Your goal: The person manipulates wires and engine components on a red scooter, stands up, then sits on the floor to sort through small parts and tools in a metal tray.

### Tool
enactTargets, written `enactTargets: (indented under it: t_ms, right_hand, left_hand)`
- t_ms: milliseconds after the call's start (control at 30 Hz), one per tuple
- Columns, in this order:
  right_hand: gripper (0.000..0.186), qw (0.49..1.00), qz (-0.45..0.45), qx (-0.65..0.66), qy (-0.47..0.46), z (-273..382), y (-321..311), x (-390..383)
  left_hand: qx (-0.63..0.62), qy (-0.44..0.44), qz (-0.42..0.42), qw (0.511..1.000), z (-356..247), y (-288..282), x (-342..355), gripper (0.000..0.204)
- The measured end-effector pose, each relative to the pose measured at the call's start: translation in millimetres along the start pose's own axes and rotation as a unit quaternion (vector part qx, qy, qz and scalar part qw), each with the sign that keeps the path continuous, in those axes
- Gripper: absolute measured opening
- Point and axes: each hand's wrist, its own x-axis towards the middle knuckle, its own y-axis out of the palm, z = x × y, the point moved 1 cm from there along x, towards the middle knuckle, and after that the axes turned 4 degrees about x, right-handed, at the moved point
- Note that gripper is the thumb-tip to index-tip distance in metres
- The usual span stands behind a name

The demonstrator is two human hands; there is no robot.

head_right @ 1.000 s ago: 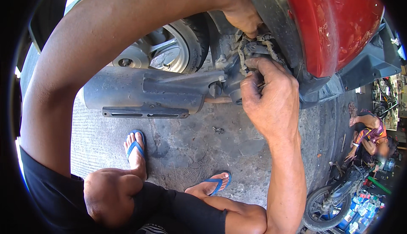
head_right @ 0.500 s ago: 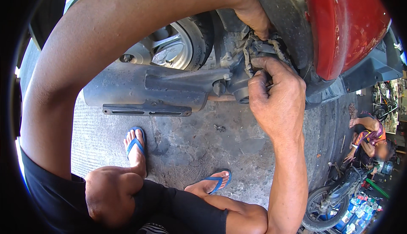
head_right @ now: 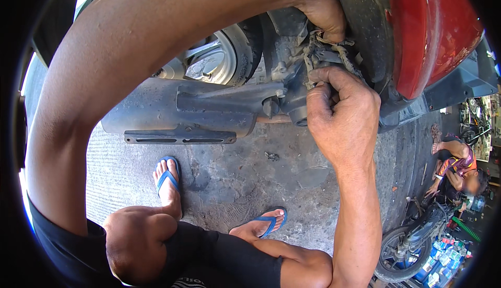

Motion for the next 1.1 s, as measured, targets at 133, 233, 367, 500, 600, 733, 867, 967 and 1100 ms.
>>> enactTargets:
  t_ms: [133, 233, 367, 500, 600, 733, 867, 967, 1100]
  right_hand:
    - [0.020, 0.999, 0.033, -0.015, 0.027, 4.0, 0.1, 1.3]
    - [0.020, 0.999, 0.026, -0.012, 0.029, -0.7, -0.9, 0.4]
    - [0.020, 0.998, 0.037, -0.007, 0.041, 4.6, -2.9, 0.3]
    - [0.020, 0.999, 0.030, -0.003, 0.017, 1.1, -1.9, -0.8]
    - [0.018, 1.000, 0.006, 0.014, -0.004, -2.8, 1.0, -1.1]
    - [0.016, 1.000, -0.001, 0.014, 0.003, -3.8, 0.5, -1.4]
    - [0.015, 0.998, -0.037, 0.013, -0.045, -9.0, 3.7, 0.1]
    - [0.013, 0.998, -0.046, 0.011, -0.053, -9.2, 1.8, 0.4]
    - [0.013, 0.997, -0.047, 0.017, -0.056, -9.2, 4.0, 0.8]
  left_hand:
    - [0.154, 0.132, 0.026, 0.979, -2.0, -0.8, 13.7, 0.054]
    - [0.141, 0.139, 0.062, 0.978, -1.8, -5.0, 21.0, 0.053]
    - [0.099, 0.089, 0.032, 0.991, -5.7, -3.3, 12.2, 0.054]
    - [0.031, 0.020, 0.002, 0.999, -9.3, -3.0, -1.9, 0.055]
    - [-0.022, -0.030, -0.019, 0.999, -14.1, -2.1, -14.1, 0.055]
    - [-0.071, -0.074, -0.043, 0.994, -20.0, -1.1, -25.4, 0.056]
    - [-0.103, -0.108, -0.062, 0.987, -25.5, 0.5, -38.1, 0.058]
    - [-0.128, -0.114, -0.058, 0.983, -25.4, 0.7, -39.7, 0.059]
    - [-0.232, -0.148, -0.031, 0.961, -13.4, -1.6, -41.6, 0.065]
